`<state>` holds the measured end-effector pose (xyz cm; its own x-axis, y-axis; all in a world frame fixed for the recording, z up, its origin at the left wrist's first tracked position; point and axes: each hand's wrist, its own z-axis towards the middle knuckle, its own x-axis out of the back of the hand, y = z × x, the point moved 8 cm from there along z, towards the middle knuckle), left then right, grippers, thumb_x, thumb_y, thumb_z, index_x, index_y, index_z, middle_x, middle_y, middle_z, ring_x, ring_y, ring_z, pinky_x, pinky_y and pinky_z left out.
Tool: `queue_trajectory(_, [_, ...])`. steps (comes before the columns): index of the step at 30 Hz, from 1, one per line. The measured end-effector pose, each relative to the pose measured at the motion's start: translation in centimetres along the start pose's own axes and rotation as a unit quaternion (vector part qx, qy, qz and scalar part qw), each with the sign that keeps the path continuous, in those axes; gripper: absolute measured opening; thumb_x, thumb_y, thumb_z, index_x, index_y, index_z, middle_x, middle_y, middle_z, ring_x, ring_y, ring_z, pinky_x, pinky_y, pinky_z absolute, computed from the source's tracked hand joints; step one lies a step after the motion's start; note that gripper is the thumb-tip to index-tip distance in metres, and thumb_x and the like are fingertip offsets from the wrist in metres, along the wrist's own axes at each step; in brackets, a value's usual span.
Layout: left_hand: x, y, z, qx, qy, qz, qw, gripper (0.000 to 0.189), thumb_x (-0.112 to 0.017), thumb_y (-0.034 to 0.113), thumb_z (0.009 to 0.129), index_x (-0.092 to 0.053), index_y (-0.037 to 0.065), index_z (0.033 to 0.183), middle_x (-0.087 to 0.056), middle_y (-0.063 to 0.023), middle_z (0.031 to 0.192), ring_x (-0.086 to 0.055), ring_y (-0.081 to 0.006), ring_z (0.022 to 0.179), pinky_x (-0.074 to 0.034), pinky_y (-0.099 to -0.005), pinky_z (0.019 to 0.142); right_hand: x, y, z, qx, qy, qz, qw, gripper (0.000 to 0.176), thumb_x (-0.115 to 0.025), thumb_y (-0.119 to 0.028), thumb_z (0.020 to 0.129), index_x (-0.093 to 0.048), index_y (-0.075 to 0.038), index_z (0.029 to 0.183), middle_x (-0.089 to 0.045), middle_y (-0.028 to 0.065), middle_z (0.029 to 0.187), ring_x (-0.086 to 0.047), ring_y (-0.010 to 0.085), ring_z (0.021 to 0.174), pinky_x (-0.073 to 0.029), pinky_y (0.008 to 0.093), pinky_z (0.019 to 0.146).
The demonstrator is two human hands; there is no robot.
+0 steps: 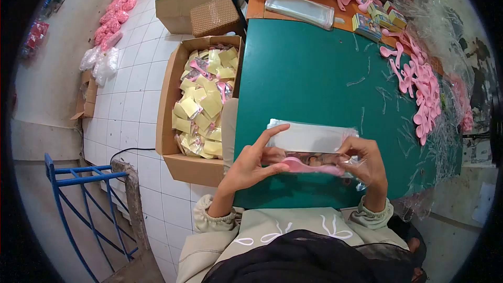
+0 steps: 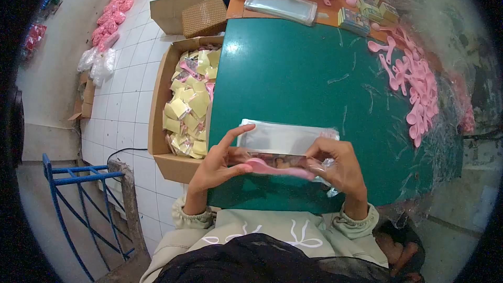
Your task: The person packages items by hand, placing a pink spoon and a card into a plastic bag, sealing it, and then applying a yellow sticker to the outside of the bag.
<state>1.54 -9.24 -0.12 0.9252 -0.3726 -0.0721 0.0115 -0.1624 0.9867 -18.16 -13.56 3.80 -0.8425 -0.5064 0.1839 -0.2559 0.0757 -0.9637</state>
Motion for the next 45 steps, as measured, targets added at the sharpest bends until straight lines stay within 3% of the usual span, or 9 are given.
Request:
queue_trajectory(3, [1.3,-0.5,0.0,-0.057,0.130,0.037,0.989,0.068,-0.060,0.004,0.086,-0.020,0.008,0.141,-0.060,-0.0181,0.107,-0.062,-0.0204,0.097,-0.050,-0.0295,0.083,0.5,-4.1,-0.4,0.121,0.140,-0.219,0.958,0.007,-0.068,-0.002,0.073,-0.064,0.001,0.077,-0.059,0.0071,0.070,-0.060,0.0129,0.063,-0.047,0.0242,0.057])
queue_trajectory(4, [1.1,-0.6,-0.1,-0.061,0.131,0.049,0.988,0.062,-0.051,0.009,0.092,-0.013,0.007,0.142,-0.059,-0.0185,0.110,-0.063,-0.0230,0.096,-0.053,-0.0298,0.077,0.1,-4.1,-0.5,0.098,0.136,-0.247,0.954,0.019,-0.069,-0.006,0.073,-0.063,-0.001,0.090,-0.062,0.0108,0.081,-0.063,0.0222,0.074,-0.050,0.0298,0.065])
queue_trajectory(8, [-2.3,-2.2,-1.1,0.053,0.031,-0.140,0.988,0.053,-0.028,0.016,0.100,0.002,0.011,0.143,-0.059,-0.0182,0.112,-0.062,-0.0250,0.101,-0.054,-0.0323,0.078,-5.0,-3.9,-0.6,0.157,-0.096,-0.299,0.936,0.051,-0.073,-0.017,0.070,-0.051,-0.006,0.115,-0.052,0.0172,0.118,-0.052,0.0337,0.106,-0.046,0.0393,0.085])
queue_trajectory(11, [-3.0,-3.6,-2.3,0.099,0.037,-0.171,0.980,0.054,-0.029,0.017,0.100,0.002,0.011,0.143,-0.059,-0.0185,0.111,-0.061,-0.0251,0.101,-0.054,-0.0322,0.079,-7.0,-2.7,-1.5,0.152,-0.181,-0.361,0.902,0.046,-0.071,-0.016,0.072,-0.052,-0.005,0.112,-0.051,0.0190,0.114,-0.053,0.0337,0.103,-0.047,0.0391,0.081])
queue_trajectory(18, [-4.7,-4.3,-5.0,0.123,0.043,-0.180,0.975,0.056,-0.033,0.007,0.097,-0.002,0.010,0.144,-0.061,-0.0196,0.107,-0.061,-0.0228,0.101,-0.052,-0.0324,0.083,-9.9,-1.2,-1.9,0.190,-0.155,-0.326,0.913,0.015,-0.061,-0.009,0.077,-0.051,0.000,0.081,-0.047,0.0129,0.086,-0.052,0.0285,0.079,-0.044,0.0383,0.071])
queue_trajectory(24, [-4.3,-4.4,-5.5,0.108,0.073,-0.178,0.975,0.059,-0.035,0.006,0.096,-0.001,0.007,0.144,-0.060,-0.0204,0.106,-0.060,-0.0226,0.101,-0.048,-0.0347,0.090,-11.1,-0.9,-2.0,0.233,-0.178,-0.358,0.886,0.012,-0.057,-0.009,0.077,-0.050,-0.001,0.080,-0.046,0.0117,0.083,-0.051,0.0266,0.079,-0.043,0.0370,0.072])
queue_trajectory(27, [-4.3,-4.1,-5.4,0.111,0.079,-0.235,0.962,0.061,-0.038,0.007,0.096,0.000,0.007,0.144,-0.060,-0.0204,0.106,-0.060,-0.0220,0.101,-0.046,-0.0345,0.093,-11.1,-1.1,-2.2,0.253,-0.165,-0.365,0.880,0.022,-0.069,-0.006,0.068,-0.054,-0.004,0.085,-0.049,0.0098,0.087,-0.052,0.0262,0.079,-0.044,0.0362,0.070])
queue_trajectory(37, [-3.7,-3.4,-5.6,0.123,0.113,-0.295,0.941,0.064,-0.043,0.014,0.096,-0.002,0.007,0.145,-0.060,-0.0193,0.106,-0.060,-0.0211,0.100,-0.044,-0.0348,0.094,-11.4,-3.6,-3.3,0.407,-0.106,-0.424,0.802,0.015,-0.058,-0.012,0.067,-0.057,-0.001,0.078,-0.046,0.0051,0.077,-0.050,0.0180,0.074,-0.040,0.0307,0.066])
queue_trajectory(45, [-3.4,-3.7,-3.9,0.098,0.183,-0.171,0.963,0.074,-0.054,0.000,0.088,-0.007,0.009,0.144,-0.065,-0.0140,0.091,-0.064,-0.0166,0.085,-0.051,-0.0275,0.076,-11.4,-2.7,-3.4,0.392,-0.129,-0.381,0.827,0.013,-0.060,-0.008,0.068,-0.056,0.000,0.077,-0.046,0.0054,0.076,-0.050,0.0190,0.073,-0.040,0.0317,0.064])
